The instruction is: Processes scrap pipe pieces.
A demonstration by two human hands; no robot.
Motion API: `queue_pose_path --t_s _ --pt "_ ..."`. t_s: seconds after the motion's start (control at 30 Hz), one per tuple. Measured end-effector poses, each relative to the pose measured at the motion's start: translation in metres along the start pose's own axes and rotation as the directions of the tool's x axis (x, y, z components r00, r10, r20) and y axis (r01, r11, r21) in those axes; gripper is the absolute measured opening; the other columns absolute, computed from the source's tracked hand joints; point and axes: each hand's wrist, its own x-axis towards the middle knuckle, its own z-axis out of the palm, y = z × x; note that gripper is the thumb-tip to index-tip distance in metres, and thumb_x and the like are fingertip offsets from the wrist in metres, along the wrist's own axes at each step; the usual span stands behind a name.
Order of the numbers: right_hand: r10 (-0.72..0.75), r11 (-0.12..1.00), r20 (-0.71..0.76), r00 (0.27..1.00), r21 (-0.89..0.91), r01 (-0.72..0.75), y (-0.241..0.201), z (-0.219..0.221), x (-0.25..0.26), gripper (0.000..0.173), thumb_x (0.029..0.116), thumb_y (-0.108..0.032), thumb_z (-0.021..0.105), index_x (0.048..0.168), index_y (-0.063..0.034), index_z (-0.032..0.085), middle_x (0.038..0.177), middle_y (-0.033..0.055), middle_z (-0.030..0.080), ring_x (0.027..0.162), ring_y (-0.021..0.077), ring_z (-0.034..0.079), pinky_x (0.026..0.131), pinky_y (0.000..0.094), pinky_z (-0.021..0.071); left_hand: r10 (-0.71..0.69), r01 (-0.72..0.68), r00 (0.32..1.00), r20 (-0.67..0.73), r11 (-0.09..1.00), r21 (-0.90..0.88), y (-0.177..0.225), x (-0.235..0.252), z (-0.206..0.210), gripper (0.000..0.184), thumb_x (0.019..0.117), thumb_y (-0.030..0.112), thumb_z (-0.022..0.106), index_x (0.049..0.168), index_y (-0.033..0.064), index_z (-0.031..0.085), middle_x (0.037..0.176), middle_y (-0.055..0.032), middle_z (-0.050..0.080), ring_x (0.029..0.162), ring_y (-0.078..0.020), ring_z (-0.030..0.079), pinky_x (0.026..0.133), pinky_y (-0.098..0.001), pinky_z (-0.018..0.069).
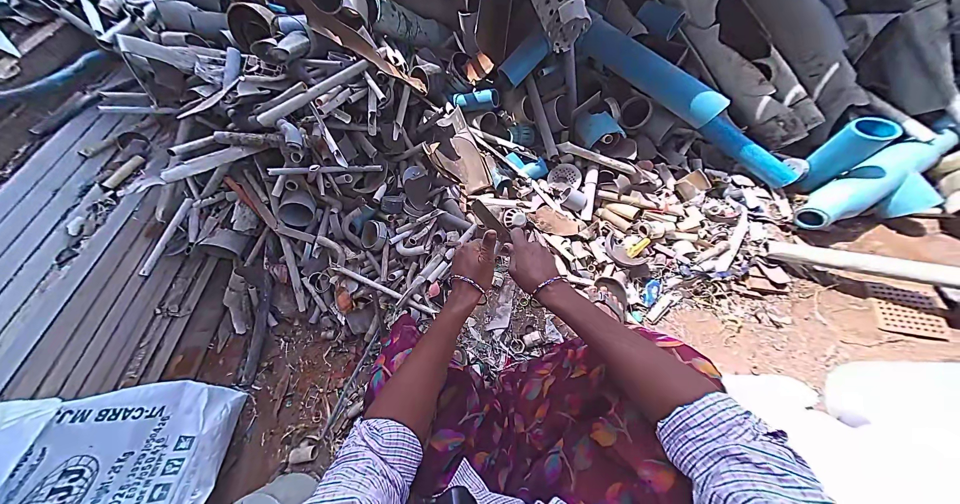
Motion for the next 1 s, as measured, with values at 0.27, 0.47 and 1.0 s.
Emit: queue_pose_path --t_s 0.27,0.47,1.0 --pt "0.044 0.998 0.009 0.999 0.044 -0.045 0.006 -0.004 0.01 0.033 0.1111 -0.017 0.041 0.139 0.0014 0.045 0.11 0.0307 0.067 0.109 0.0481 0.067 0.091 0.0599 0.0512 0.014 -0.014 1.0 0.006 1.0 0.012 0.001 -0.001 0.002 0.074 0.1115 0.05 0.025 0.09 -0.0087 0.064 0.081 -0.0252 0.063 0.082 -0.041 0.064 0.079 -0.0592 0.0497" --pt "0.014 1.0 0.046 0.999 0.004 -0.014 -0.001 -0.003 0.004 0.035 0.1104 -0.017 0.043 0.141 0.0006 0.046 0.11 0.0297 0.068 0.109 0.0472 0.067 0.09 0.0594 0.051 0.006 -0.006 1.0 -0.005 1.0 0.027 -0.004 0.001 0.002 0.076 0.1117 0.049 0.022 0.094 -0.0091 0.067 0.086 -0.028 0.066 0.088 -0.0447 0.066 0.082 -0.0622 0.0502" --pt "-0.016 1.0 0.031 0.999 0.014 0.016 -0.006 0.002 -0.002 0.036 0.1115 -0.02 0.041 0.142 -0.0005 0.045 0.109 0.0295 0.068 0.109 0.0473 0.066 0.092 0.0589 0.0506 -0.031 0.032 0.999 -0.011 0.998 0.057 0.004 0.007 -0.002 0.072 0.1127 0.044 0.023 0.09 -0.009 0.066 0.085 -0.0263 0.065 0.089 -0.0421 0.065 0.085 -0.0604 0.0485"
